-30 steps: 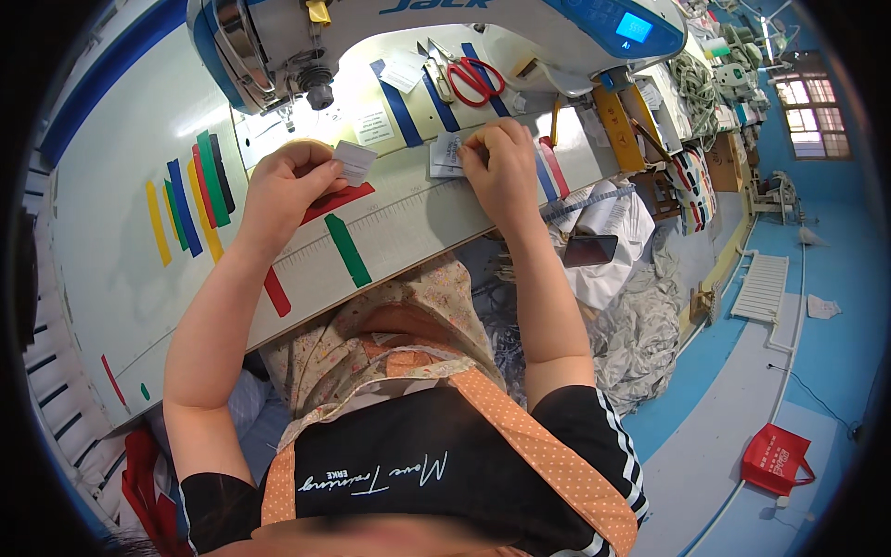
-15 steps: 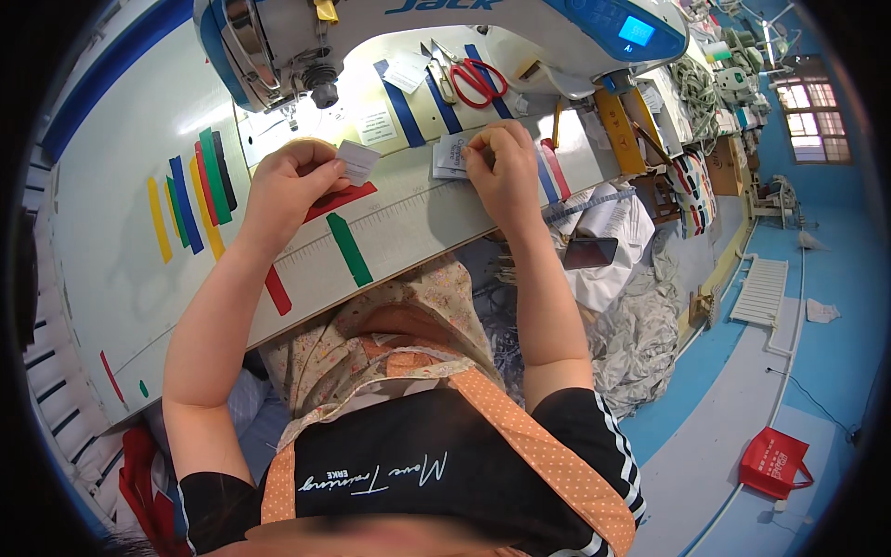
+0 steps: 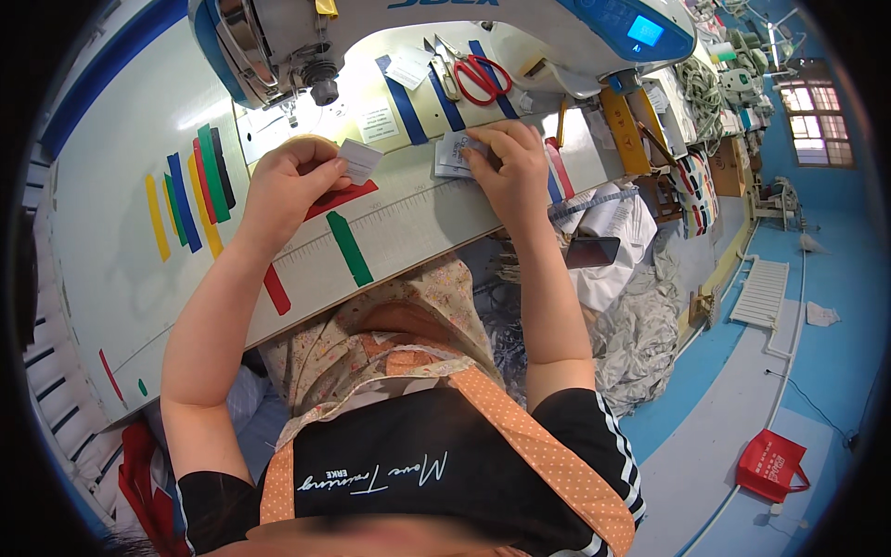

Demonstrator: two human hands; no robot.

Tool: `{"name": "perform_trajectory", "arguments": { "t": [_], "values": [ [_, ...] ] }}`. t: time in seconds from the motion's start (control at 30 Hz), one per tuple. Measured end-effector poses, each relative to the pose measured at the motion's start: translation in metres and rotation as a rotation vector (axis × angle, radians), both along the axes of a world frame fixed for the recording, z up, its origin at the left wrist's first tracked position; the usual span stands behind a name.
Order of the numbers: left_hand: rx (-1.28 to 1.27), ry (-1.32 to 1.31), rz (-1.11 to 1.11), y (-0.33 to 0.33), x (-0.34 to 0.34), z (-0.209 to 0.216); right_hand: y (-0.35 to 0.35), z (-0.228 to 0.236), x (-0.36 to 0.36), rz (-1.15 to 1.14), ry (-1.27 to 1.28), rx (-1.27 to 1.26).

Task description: Operating an industrial sewing machine to attach small fabric labels or pieces.

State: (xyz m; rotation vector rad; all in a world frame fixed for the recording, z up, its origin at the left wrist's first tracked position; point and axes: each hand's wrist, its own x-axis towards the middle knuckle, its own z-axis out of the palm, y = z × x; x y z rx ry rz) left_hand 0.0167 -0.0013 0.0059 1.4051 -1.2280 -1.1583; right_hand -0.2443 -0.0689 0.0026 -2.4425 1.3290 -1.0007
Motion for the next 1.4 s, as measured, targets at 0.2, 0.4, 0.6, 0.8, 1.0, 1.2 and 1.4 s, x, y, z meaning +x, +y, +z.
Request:
{"name": "perform_trajectory", "arguments": {
  "t": [0.2,0.4,0.6,0.8,1.0,1.2,1.4],
  "values": [
    [0.023,0.013,-0.002,0.001,0.0,0.004,0.002,0.0,0.004,0.021,0.028,-0.17],
    [0.02,0.027,-0.003,0.001,-0.001,0.003,0.002,-0.001,0.001,0.045,0.096,-0.278],
    [0.013,0.021,-0.011,0.001,-0.002,0.004,0.004,0.0,-0.001,0.025,-0.009,-0.117],
    [-0.018,-0.018,-0.018,0.0,0.001,-0.001,0.011,0.007,0.002,-0.097,-0.53,0.301],
    [0.086,0.149,0.025,0.003,0.002,0.004,0.027,0.031,0.028,0.112,-0.614,0.522],
    [0.158,0.283,0.047,0.012,0.01,0.003,0.039,0.043,0.067,0.153,-0.538,0.802],
    [0.191,0.201,0.045,0.016,0.019,0.012,0.033,0.039,0.087,0.32,-0.309,0.633]
  ]
}}
